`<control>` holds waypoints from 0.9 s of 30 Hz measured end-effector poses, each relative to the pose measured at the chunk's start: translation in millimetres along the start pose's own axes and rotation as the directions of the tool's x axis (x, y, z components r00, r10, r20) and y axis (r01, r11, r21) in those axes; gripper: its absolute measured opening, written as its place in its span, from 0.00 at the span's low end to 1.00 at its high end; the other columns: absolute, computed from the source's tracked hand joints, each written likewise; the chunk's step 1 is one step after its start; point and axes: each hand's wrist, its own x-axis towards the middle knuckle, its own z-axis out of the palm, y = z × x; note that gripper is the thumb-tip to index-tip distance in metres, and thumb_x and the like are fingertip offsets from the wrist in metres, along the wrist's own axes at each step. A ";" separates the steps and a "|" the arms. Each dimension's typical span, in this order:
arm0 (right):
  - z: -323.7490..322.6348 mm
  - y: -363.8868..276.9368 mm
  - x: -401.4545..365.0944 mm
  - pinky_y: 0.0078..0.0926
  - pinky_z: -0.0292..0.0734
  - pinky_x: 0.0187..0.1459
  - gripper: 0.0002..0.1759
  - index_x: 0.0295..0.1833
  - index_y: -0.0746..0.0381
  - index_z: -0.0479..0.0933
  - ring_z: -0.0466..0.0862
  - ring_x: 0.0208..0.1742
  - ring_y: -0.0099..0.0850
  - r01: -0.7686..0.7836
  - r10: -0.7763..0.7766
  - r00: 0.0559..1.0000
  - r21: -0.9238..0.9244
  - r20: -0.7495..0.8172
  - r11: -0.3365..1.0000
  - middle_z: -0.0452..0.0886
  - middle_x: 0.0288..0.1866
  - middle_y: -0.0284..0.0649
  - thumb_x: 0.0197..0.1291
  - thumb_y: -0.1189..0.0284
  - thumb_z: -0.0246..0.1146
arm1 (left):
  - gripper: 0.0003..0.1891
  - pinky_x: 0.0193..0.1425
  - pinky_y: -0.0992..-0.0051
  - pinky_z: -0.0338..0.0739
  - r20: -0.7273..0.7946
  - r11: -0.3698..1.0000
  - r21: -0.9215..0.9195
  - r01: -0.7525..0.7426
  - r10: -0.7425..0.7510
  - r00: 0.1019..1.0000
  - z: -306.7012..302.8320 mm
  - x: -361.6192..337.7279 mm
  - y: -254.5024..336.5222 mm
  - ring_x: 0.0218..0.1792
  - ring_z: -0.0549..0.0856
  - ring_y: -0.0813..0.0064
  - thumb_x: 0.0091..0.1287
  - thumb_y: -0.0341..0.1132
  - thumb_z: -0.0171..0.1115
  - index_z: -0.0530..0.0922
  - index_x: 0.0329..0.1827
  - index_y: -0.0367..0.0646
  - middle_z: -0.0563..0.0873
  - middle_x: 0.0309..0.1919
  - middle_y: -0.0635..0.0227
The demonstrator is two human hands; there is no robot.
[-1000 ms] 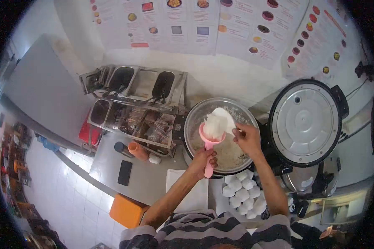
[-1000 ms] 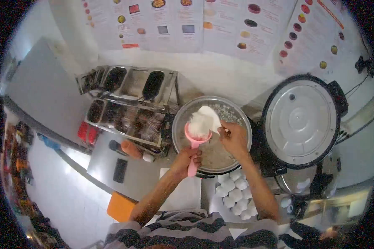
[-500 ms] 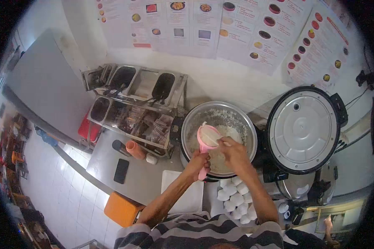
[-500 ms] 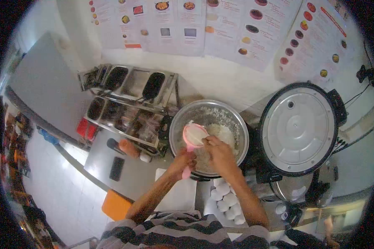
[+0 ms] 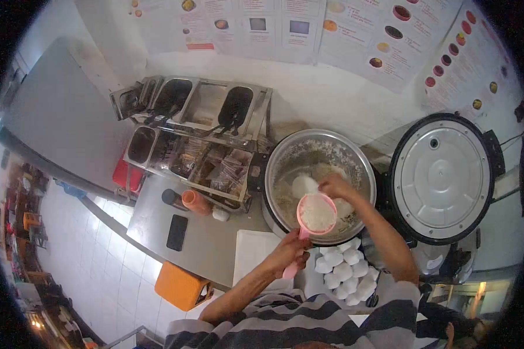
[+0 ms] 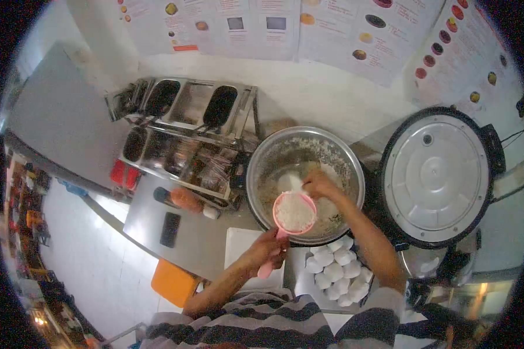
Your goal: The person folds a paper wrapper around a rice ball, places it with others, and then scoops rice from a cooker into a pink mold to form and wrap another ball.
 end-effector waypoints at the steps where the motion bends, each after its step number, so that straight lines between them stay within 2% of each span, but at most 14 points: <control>1: 30.3 7.1 16.0 0.39 0.77 0.46 0.22 0.34 0.68 0.82 0.85 0.37 0.48 -0.070 0.069 0.995 0.008 0.077 0.998 0.85 0.32 0.52 0.52 0.57 0.61 | 0.16 0.18 0.82 0.63 0.013 1.000 -0.014 0.009 -0.009 1.000 1.9 -6.4 0.4 0.19 0.69 0.83 0.68 0.29 0.55 0.64 0.57 0.52 0.75 0.34 0.76; 4: 105.2 16.0 55.2 0.39 0.78 0.46 0.22 0.41 0.67 0.83 0.85 0.39 0.49 -0.046 0.049 0.999 0.133 -0.021 0.990 0.85 0.39 0.55 0.51 0.58 0.64 | 0.11 0.17 0.80 0.65 0.074 1.000 -0.023 -0.008 0.009 0.997 2.6 -20.7 5.5 0.17 0.67 0.84 0.71 0.31 0.52 0.65 0.54 0.50 0.72 0.32 0.76; 6: 107.8 -14.0 68.3 0.38 0.79 0.42 0.24 0.49 0.69 0.82 0.85 0.37 0.44 -0.361 0.330 0.932 0.306 0.148 0.881 0.84 0.47 0.57 0.53 0.62 0.66 | 0.12 0.18 0.80 0.64 0.063 1.000 -0.017 -0.004 0.005 0.998 -1.7 -27.6 1.1 0.18 0.67 0.84 0.72 0.31 0.52 0.64 0.56 0.50 0.72 0.33 0.76; 7: 67.3 -59.7 47.6 0.35 0.76 0.27 0.13 0.35 0.74 0.82 0.81 0.23 0.38 -0.320 0.349 0.934 0.621 0.079 0.715 0.85 0.33 0.57 0.53 0.72 0.66 | 0.12 0.18 0.80 0.64 0.056 1.000 -0.021 0.000 0.001 0.998 -4.9 -30.4 -3.2 0.18 0.67 0.84 0.72 0.31 0.52 0.64 0.56 0.50 0.72 0.33 0.76; 8: 67.3 -54.1 47.3 0.35 0.76 0.27 0.13 0.35 0.74 0.82 0.81 0.23 0.38 -0.324 0.350 0.933 0.622 0.085 0.713 0.85 0.33 0.57 0.53 0.72 0.66 | 0.13 0.18 0.80 0.64 0.047 0.998 -0.052 0.019 -0.016 0.999 -7.7 -32.1 -7.3 0.18 0.67 0.84 0.72 0.31 0.52 0.64 0.56 0.50 0.73 0.33 0.75; 10: 58.1 -39.1 40.1 0.29 0.73 0.25 0.11 0.40 0.73 0.83 0.77 0.22 0.28 -0.401 0.219 0.916 0.750 0.336 0.527 0.86 0.32 0.49 0.56 0.75 0.66 | 0.13 0.18 0.80 0.64 0.044 0.995 -0.083 0.047 -0.044 0.998 -8.3 -33.2 -8.0 0.18 0.68 0.84 0.72 0.31 0.52 0.63 0.57 0.49 0.73 0.34 0.75; 14: 28.2 -38.9 12.7 0.26 0.75 0.28 0.11 0.46 0.74 0.82 0.78 0.29 0.24 -0.423 0.173 0.900 0.709 0.400 0.564 0.84 0.43 0.41 0.63 0.78 0.63 | 0.16 0.18 0.81 0.64 0.021 0.997 -0.049 0.057 -0.056 0.998 -8.9 -35.9 -9.2 0.18 0.68 0.85 0.72 0.31 0.52 0.63 0.60 0.51 0.72 0.33 0.76; 16: 15.9 -40.2 -0.5 0.23 0.72 0.26 0.13 0.51 0.73 0.81 0.76 0.27 0.21 -0.375 0.116 0.921 0.763 0.372 0.526 0.81 0.35 0.36 0.63 0.77 0.64 | 0.18 0.17 0.82 0.64 0.041 0.998 -0.051 0.040 -0.038 0.998 -13.0 -37.2 -9.3 0.17 0.67 0.86 0.73 0.31 0.52 0.63 0.64 0.52 0.72 0.33 0.77; 19: -35.1 -67.5 -29.0 0.21 0.71 0.26 0.15 0.54 0.70 0.81 0.75 0.25 0.21 -0.307 0.123 0.950 0.789 0.287 0.532 0.79 0.29 0.32 0.62 0.77 0.65 | 0.17 0.18 0.82 0.63 -0.001 1.000 -0.007 0.010 -0.010 1.000 -18.3 -40.7 -5.8 0.19 0.68 0.85 0.72 0.32 0.53 0.64 0.61 0.52 0.71 0.33 0.77; 20: -51.5 -78.4 -39.7 0.21 0.71 0.26 0.15 0.54 0.70 0.81 0.75 0.25 0.21 -0.302 0.122 0.952 0.789 0.281 0.536 0.79 0.29 0.32 0.62 0.77 0.65 | 0.17 0.19 0.83 0.63 -0.039 0.997 -0.072 0.014 -0.017 0.999 -21.5 -40.1 -4.8 0.20 0.68 0.85 0.71 0.31 0.54 0.64 0.60 0.52 0.71 0.33 0.77; 22: -81.4 -101.8 -61.2 0.21 0.72 0.26 0.14 0.53 0.68 0.82 0.75 0.26 0.20 -0.256 0.310 0.946 0.794 0.090 0.551 0.79 0.28 0.33 0.61 0.79 0.65 | 0.17 0.19 0.83 0.62 -0.076 0.990 -0.140 0.007 -0.018 0.997 -22.7 -38.7 -3.1 0.21 0.68 0.85 0.70 0.31 0.55 0.64 0.59 0.52 0.71 0.32 0.77; 23: -94.0 -119.4 -75.1 0.21 0.72 0.26 0.14 0.53 0.68 0.82 0.75 0.26 0.20 -0.253 0.304 0.948 0.791 0.090 0.557 0.79 0.28 0.33 0.61 0.79 0.65 | 0.17 0.20 0.83 0.62 -0.075 0.994 -0.088 -0.060 0.054 0.996 -21.7 -37.9 -0.5 0.22 0.68 0.84 0.69 0.30 0.56 0.65 0.58 0.53 0.71 0.32 0.77; 25: -104.5 -155.3 -107.7 0.27 0.77 0.31 0.16 0.52 0.67 0.83 0.80 0.30 0.26 0.001 0.156 0.925 0.412 -0.346 0.911 0.82 0.35 0.39 0.57 0.84 0.63 | 0.16 0.21 0.81 0.61 -0.159 0.990 -0.052 -0.129 0.119 0.980 -11.6 -34.4 5.7 0.23 0.68 0.83 0.68 0.28 0.56 0.66 0.56 0.53 0.71 0.31 0.77; 27: -80.8 -192.0 -129.8 0.31 0.80 0.40 0.20 0.52 0.62 0.82 0.84 0.41 0.38 0.018 -0.002 0.863 0.028 -0.506 0.999 0.80 0.51 0.49 0.51 0.81 0.63 | 0.16 0.21 0.81 0.62 -0.153 0.985 -0.026 -0.171 0.165 0.974 -1.9 -28.4 6.9 0.23 0.68 0.83 0.67 0.28 0.56 0.66 0.55 0.54 0.70 0.31 0.77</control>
